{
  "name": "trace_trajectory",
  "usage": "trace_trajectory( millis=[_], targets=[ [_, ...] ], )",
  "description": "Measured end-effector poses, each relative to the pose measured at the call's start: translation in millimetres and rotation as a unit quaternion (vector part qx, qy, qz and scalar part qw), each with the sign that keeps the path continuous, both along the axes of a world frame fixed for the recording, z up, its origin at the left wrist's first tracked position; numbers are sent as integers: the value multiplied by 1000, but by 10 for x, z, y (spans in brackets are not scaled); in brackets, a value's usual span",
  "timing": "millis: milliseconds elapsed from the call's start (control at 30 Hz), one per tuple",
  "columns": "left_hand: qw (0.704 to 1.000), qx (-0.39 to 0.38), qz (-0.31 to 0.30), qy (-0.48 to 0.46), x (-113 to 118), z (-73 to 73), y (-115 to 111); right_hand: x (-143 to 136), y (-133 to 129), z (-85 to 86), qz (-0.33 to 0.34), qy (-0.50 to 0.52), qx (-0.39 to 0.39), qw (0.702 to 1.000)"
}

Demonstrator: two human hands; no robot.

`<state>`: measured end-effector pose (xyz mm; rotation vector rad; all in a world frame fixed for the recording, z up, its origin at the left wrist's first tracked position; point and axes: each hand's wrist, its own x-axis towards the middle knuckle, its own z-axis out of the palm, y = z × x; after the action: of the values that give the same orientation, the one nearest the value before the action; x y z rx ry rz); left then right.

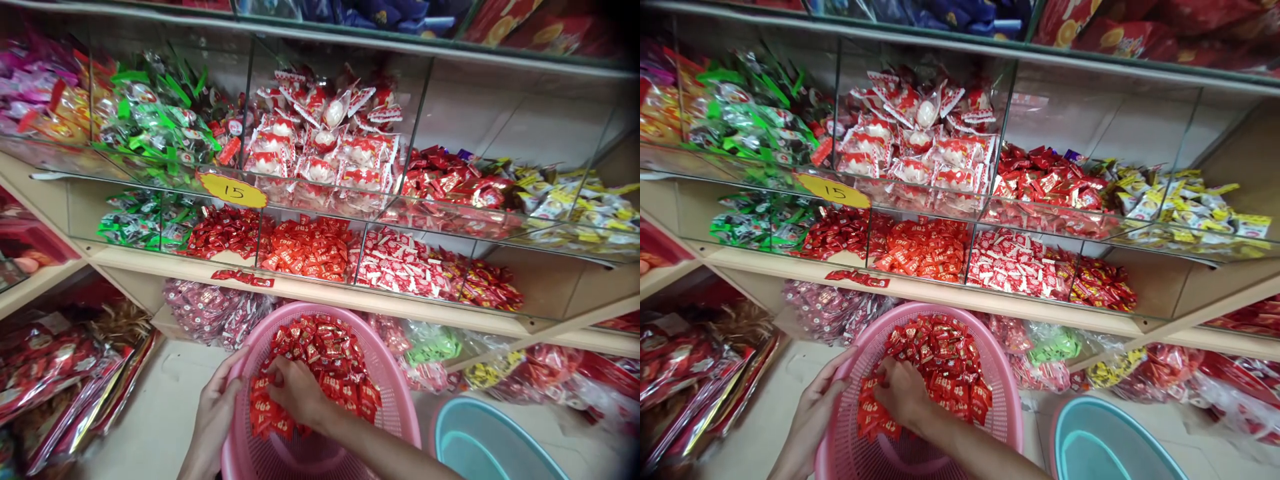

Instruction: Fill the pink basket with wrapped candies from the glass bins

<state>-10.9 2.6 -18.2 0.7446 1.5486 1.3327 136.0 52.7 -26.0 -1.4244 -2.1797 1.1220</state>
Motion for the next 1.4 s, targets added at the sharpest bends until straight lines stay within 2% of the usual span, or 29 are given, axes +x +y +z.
trace_trajectory(
  millis=[167,267,333,400,500,600,700,833,967,1067,1167,1267,1333,1400],
  targets=[
    [1000,-4,4,-6,-14,8,8,-8,46,164,35,-42,35,998],
    [1000,-11,3,-19,-19,7,11,40,235,421,40,-8,111,993],
    [1000,-13,1,-22,-29,-11,11,103,475,689,11,34,158,987],
    [1000,-9,-3,-19,-45,-44,7,170,791,966,-45,71,190,978],
    [1000,0,-10,-19,-68,-97,0,220,1287,1238,-140,24,230,963],
    [1000,6,-11,-15,-72,-108,-4,176,1631,1270,-189,-80,180,962],
    [1000,10,-9,-6,-60,-76,-7,92,1759,1186,-194,-110,128,966],
    [1000,7,-11,-7,-56,-47,-11,60,1785,1084,-207,-80,114,968],
    [1000,15,-8,8,-72,-70,-9,141,1829,1037,-211,-20,105,972],
    [1000,8,-7,8,-76,-84,-5,248,1817,1071,-208,32,96,973],
    [1000,1,-7,-2,-73,-79,-2,392,1679,1149,-191,118,95,970],
    [1000,2,-8,3,-67,-55,2,549,1408,1206,-142,222,172,949],
    [1000,6,-5,13,-56,-28,5,635,1191,1221,-102,207,250,940],
    [1000,9,3,20,-39,5,6,695,987,1227,-65,147,301,940]
  ],
)
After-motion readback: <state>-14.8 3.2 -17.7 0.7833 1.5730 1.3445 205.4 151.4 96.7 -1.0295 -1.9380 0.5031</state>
